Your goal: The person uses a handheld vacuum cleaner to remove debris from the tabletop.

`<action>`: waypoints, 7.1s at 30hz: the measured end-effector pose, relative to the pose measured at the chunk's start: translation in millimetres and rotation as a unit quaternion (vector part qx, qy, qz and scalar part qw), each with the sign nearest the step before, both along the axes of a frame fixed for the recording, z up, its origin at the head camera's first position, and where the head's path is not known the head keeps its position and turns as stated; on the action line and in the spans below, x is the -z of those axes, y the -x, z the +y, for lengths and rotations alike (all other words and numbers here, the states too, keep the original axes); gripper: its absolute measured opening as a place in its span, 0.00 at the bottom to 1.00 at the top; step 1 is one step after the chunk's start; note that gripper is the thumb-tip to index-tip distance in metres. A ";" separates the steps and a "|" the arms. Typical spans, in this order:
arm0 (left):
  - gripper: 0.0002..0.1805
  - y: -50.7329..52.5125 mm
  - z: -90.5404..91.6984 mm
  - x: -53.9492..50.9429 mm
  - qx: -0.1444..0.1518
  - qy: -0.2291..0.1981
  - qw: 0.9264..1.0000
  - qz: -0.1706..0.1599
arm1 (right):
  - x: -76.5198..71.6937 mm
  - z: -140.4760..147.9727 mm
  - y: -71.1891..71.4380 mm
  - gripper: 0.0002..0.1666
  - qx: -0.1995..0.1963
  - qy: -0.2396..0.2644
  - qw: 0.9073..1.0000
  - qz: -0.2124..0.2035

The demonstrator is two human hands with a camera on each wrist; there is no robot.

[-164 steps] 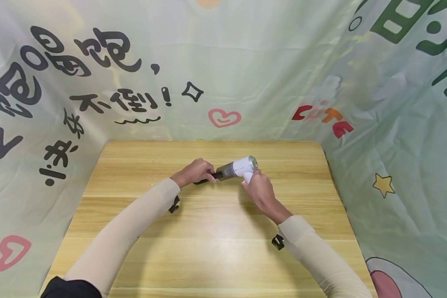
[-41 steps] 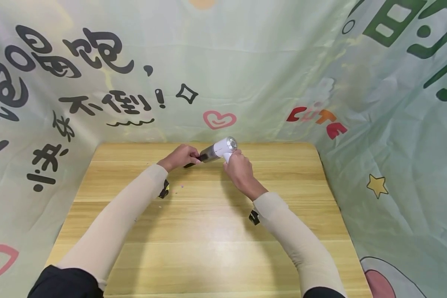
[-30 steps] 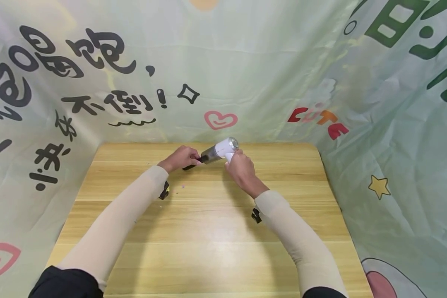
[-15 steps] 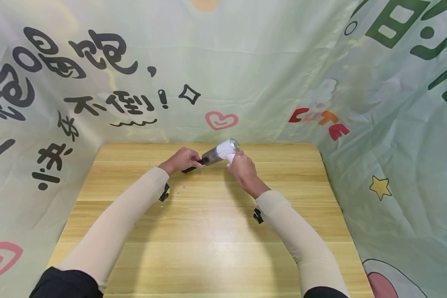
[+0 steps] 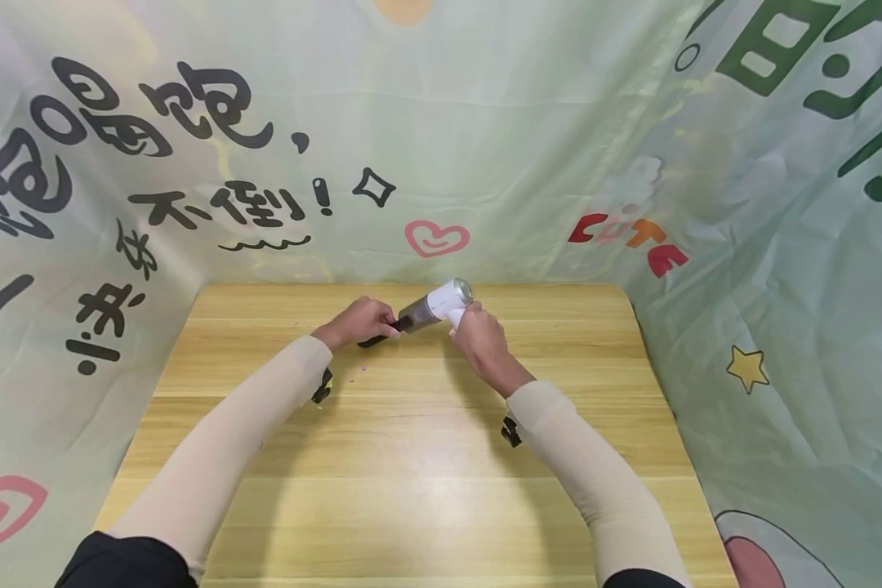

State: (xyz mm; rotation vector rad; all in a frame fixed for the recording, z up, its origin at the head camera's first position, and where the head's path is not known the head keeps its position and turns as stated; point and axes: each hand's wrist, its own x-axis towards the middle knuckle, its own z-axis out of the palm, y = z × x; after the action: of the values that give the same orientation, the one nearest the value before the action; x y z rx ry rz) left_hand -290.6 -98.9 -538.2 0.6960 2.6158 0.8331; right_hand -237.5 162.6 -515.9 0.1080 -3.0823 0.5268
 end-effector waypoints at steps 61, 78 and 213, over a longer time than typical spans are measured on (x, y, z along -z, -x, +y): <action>0.06 -33.2 2.3 5.2 0.042 0.010 0.998 -0.037 | 22.9 13.1 -41.3 0.26 -0.018 0.009 1.000 0.016; 0.06 -36.6 -7.4 6.0 0.049 0.015 0.998 -0.034 | 26.2 4.5 -44.8 0.27 -0.021 0.010 1.000 0.021; 0.08 -94.8 -100.1 25.2 0.013 -0.014 0.999 -0.027 | 43.8 -60.1 -74.7 0.35 -0.144 0.037 0.988 0.041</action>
State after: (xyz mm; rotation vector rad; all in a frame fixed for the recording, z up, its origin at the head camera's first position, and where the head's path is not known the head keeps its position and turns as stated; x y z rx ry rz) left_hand -195.8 -198.9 -563.4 0.7034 2.5466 0.8707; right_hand -162.7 102.5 -559.8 0.5654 -2.9775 0.6257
